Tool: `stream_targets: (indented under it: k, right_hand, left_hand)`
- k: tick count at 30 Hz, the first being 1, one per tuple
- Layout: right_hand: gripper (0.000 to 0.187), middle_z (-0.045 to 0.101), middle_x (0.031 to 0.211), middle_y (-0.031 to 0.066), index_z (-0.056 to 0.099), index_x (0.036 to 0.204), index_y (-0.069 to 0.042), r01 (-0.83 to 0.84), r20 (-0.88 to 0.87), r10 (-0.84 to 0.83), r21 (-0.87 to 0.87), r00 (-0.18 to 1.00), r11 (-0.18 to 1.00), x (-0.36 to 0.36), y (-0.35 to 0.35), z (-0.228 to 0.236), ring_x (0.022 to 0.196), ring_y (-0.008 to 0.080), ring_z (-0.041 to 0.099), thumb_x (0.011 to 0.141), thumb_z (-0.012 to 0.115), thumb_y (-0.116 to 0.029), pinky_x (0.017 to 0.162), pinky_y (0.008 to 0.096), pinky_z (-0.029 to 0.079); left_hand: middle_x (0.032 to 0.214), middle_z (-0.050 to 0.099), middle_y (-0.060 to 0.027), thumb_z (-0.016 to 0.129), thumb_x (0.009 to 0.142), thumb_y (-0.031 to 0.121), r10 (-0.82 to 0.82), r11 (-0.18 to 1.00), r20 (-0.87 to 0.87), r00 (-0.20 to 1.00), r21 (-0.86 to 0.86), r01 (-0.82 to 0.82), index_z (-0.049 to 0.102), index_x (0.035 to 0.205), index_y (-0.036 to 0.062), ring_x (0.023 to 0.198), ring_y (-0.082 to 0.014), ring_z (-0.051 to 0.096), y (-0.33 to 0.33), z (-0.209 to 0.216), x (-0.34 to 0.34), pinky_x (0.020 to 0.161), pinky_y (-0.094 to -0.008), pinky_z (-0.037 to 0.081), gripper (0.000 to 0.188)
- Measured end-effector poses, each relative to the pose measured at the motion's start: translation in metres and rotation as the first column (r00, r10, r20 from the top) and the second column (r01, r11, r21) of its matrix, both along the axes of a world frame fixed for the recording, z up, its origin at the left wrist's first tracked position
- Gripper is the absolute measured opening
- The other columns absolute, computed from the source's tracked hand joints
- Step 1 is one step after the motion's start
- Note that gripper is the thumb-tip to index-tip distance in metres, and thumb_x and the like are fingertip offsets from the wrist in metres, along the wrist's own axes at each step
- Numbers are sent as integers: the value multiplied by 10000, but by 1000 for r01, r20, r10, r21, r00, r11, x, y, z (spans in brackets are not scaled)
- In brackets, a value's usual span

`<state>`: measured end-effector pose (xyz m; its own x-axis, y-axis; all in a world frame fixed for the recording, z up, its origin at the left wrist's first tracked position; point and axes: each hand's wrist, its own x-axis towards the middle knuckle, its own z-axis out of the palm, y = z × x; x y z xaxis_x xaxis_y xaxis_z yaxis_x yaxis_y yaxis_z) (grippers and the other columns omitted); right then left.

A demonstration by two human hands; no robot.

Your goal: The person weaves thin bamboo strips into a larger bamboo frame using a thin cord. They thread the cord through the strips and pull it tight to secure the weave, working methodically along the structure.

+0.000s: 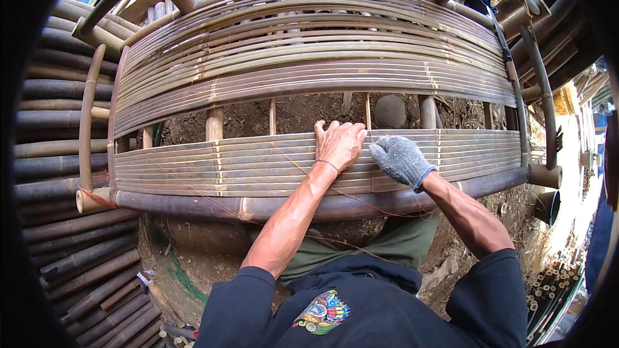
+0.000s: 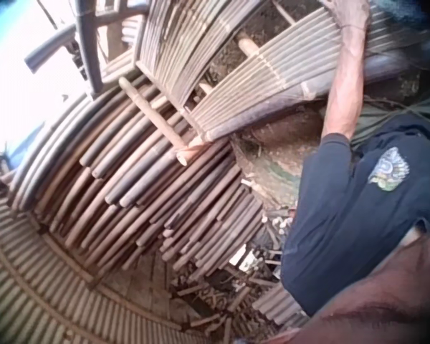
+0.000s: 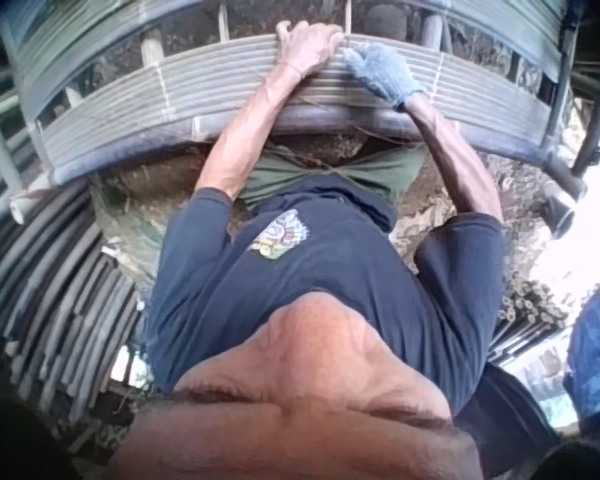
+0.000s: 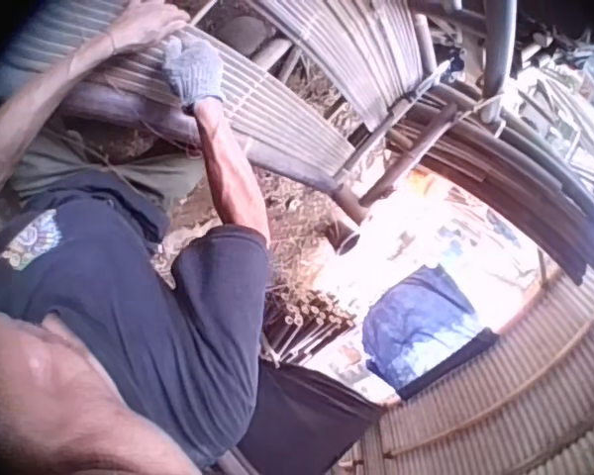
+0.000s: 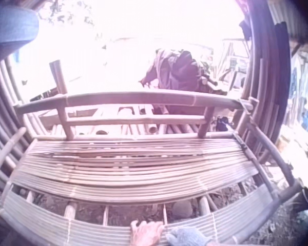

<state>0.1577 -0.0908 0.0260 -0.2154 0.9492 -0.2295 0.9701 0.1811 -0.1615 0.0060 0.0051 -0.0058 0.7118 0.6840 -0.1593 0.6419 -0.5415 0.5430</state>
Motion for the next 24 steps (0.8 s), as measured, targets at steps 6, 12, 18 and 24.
stream_targets:
  k: [6, 12, 18, 24]
  right_hand:
    - [197, 647, 793, 175, 600, 850, -35, 0, -87, 9, 111, 996, 994, 8, -7, 3, 720, 365, 638, 930, 495, -181, 626, 496, 513]
    - [118, 614, 830, 179, 587, 946, -28, 52, -245, -19, 129, 969, 990, 18, -31, -7, 766, 373, 625, 913, 518, -118, 656, 483, 502]
    - [205, 643, 922, 172, 592, 1052, 17, 152, -198, -92, 314, 976, 937, 42, -57, -18, 843, 357, 647, 934, 512, -131, 724, 455, 538]
    - [240, 604, 858, 29, 665, 967, 2, 716, -883, -414, -434, -220, 547, 144, -205, 23, 785, 121, 620, 987, 563, -215, 686, 271, 556]
  left_hand:
    - [1044, 694, -41, 453, 1006, 364, -15, 1000, 6, 1000, 7, 15, 665, 1182, 205, 1025, -277, 599, -2, -4, -3, 1016, -567, 270, 318]
    - [1036, 684, -61, 483, 990, 351, 10, 1000, 34, 999, 17, -11, 650, 1208, 172, 1031, -273, 594, 3, -6, 0, 1018, -533, 285, 327]
    - [1233, 574, -107, 669, 847, 201, -181, 981, 445, 877, 143, 130, 623, 1232, 123, 1164, -304, 524, -21, 24, -34, 1042, -463, 363, 396]
    - [1222, 550, -60, 789, 759, 224, -505, 853, 182, 844, 258, 454, 637, 1092, 154, 1153, -292, 500, -88, 33, -69, 976, -460, 408, 372]
